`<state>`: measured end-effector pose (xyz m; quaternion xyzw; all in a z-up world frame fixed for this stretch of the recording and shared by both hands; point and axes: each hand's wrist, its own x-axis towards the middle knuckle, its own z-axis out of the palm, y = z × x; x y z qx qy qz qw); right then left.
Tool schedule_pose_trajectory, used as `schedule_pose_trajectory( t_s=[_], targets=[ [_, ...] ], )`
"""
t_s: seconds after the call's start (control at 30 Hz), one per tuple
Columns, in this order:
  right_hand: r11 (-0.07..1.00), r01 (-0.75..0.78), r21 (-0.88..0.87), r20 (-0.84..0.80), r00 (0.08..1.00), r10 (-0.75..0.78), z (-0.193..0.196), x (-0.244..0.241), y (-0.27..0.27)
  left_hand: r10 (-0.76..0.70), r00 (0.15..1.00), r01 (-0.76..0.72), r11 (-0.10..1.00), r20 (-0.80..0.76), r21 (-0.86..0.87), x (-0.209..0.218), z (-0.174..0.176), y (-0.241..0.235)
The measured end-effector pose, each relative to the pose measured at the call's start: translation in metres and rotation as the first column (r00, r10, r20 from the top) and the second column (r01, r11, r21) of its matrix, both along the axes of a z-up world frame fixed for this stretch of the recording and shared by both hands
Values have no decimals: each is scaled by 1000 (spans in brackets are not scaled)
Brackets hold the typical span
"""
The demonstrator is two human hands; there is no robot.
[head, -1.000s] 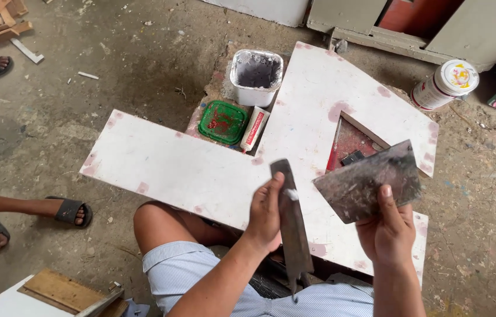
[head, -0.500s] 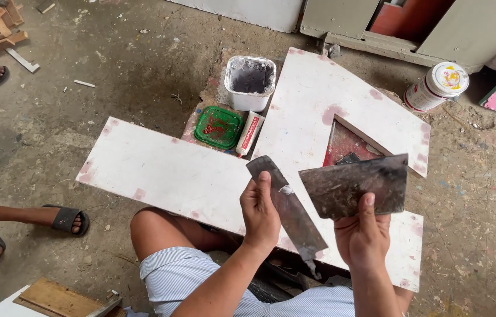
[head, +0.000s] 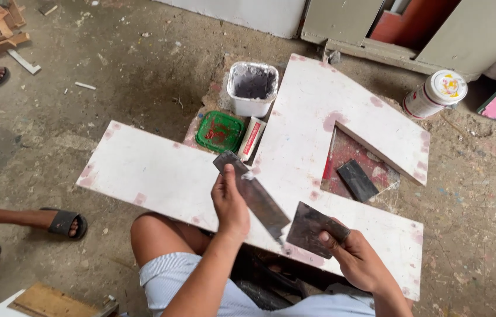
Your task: Applying and smoothing filler material onto a large letter-shaped workpiece using putty knives for surface preparation.
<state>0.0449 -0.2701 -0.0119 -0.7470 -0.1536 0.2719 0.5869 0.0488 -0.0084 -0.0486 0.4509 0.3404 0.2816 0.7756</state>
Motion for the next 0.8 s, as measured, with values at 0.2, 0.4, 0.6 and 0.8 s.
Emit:
schedule_pose_trajectory(
  t_s=[0.2, 0.4, 0.6, 0.8],
  targets=[
    [832, 535, 144, -395, 802, -448, -34, 14, -8, -299, 930, 357, 874, 213, -330, 22, -75, 88],
    [896, 443, -12, -186, 880, -438, -18, 47, 29, -380, 903, 430, 795, 200, -427, 31, -117, 133],
    [904, 75, -421, 415, 902, 119, -4, 95, 127, -334, 889, 455, 734, 314, -504, 30, -114, 137],
    [620, 34, -784, 379, 818, 434, -42, 130, 239, -308, 858, 498, 698, 412, -515, 28, -109, 142]
  ],
)
